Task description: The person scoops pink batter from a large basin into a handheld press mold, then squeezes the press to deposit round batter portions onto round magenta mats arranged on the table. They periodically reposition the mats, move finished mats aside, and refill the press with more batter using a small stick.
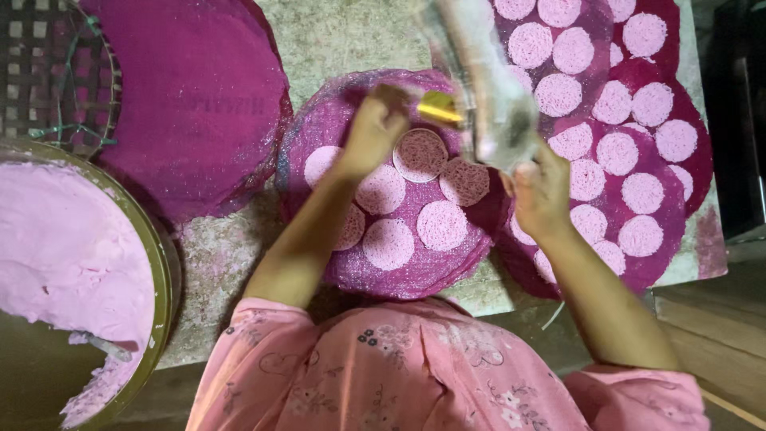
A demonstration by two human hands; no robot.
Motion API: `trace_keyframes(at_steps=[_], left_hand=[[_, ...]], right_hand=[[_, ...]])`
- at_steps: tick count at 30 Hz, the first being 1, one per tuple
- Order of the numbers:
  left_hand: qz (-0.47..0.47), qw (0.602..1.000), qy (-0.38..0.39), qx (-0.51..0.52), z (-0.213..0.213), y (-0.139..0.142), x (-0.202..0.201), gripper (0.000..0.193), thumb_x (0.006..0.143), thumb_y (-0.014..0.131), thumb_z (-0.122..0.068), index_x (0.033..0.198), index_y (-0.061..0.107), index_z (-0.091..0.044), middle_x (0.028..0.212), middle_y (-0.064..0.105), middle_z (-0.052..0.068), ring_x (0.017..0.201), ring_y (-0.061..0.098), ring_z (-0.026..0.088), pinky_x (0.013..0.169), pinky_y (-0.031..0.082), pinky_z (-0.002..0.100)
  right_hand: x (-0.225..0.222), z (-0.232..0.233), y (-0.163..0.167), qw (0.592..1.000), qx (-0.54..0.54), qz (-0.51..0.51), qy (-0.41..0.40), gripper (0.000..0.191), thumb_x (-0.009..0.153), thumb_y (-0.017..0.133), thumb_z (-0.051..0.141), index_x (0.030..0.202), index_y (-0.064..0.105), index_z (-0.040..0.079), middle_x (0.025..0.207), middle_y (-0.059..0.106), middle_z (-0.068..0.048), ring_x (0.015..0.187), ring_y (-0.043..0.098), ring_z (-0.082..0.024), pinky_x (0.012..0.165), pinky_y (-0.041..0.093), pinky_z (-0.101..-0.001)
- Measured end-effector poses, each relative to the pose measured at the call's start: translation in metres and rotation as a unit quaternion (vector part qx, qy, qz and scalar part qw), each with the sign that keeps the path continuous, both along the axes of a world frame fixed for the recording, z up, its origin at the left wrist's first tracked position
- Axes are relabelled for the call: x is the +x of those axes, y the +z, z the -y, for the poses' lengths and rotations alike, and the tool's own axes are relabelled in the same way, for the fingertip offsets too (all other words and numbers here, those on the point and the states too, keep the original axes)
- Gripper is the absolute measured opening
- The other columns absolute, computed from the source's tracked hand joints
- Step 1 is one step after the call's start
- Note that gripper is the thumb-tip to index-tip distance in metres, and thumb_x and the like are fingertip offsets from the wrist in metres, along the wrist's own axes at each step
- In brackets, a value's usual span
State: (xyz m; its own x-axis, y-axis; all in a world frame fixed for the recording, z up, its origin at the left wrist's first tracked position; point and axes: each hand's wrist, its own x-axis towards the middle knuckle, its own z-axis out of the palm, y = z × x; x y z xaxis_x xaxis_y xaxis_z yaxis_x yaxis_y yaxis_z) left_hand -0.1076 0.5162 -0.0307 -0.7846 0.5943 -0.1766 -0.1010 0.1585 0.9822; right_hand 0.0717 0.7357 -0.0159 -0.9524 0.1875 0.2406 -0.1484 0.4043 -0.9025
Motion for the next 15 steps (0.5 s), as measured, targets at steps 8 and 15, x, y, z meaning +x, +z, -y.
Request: trace_keyframes(at_steps=[8, 15], left_hand=[[-0.419, 0.862, -0.158, -0.239, -0.016, -0.026, 0.045, 0.054, 0.080, 0.082, -0.033, 0.130, 0.068, -0.018, 0.142, 0.045, 0.014, 0.137, 0.032, 0.035, 0.115, 0.017, 0.058], [-0.427, 0.876, -0.113, -0.192, -0.024, -0.050, 0.044, 0.020, 0.081, 0.084, -0.028, 0.100, 0.080, -0.022, 0.129, 0.057, 0.001, 0.134, 0.043, 0.027, 0.113, 0.026, 0.054]], right_hand=[[0.054, -0.002, -0.007, 0.984, -0.117, -0.071, -0.113, 0.084, 0.103, 0.043, 0.077, 0.120, 0.055, -0.004, 0.086, 0.058, -0.005, 0.062, 0.052, -0.012, 0.053, 0.039, -0.0266], [0.088, -0.011, -0.030, 0.964, -0.167, -0.112, -0.172, 0.079, 0.106, 0.043, 0.073, 0.114, 0.053, -0.005, 0.092, 0.055, -0.010, 0.060, 0.050, -0.016, 0.054, 0.039, -0.0308]])
